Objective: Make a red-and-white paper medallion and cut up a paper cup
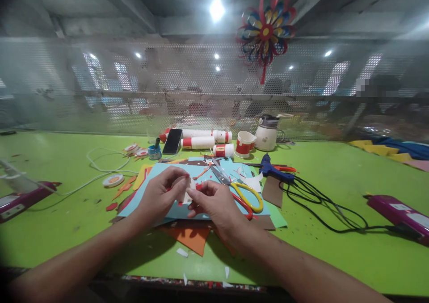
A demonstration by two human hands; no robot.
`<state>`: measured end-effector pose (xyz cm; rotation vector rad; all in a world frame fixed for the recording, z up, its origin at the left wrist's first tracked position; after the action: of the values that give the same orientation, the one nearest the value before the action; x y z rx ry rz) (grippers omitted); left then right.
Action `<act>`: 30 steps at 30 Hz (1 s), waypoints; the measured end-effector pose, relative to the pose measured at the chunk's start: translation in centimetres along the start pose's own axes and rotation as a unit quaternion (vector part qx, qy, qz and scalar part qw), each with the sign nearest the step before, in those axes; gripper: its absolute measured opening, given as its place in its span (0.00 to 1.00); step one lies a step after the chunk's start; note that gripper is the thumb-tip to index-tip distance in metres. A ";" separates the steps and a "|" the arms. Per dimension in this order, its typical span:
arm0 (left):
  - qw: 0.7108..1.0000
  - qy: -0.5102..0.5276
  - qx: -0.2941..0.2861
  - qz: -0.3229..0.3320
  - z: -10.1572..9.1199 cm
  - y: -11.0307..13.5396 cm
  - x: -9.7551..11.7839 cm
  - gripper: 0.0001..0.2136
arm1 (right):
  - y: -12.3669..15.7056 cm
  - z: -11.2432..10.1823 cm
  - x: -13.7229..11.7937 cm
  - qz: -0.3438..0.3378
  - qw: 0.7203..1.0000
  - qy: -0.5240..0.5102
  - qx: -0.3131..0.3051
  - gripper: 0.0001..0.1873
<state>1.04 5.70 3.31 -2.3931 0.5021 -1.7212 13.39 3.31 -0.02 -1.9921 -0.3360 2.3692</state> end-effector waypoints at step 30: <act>0.988 0.059 -0.139 0.044 1.8 1.2 0.4 0.04 | -0.7 -1.0 -1.3 0.044 0.991 -0.069 -0.105 0.09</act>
<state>2.67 4.26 2.72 -2.4122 0.9065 -1.8693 14.50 3.90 1.22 -1.9664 -0.5347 2.6340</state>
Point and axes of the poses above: each hand's wrist, its own y-axis away from the middle knuckle, its own z-axis out of the palm, x = y × z, the point moved 7 cm from there along -y, towards the middle knuckle, and after that the axes turned 10 degrees about -z, right-handed, at the moved point
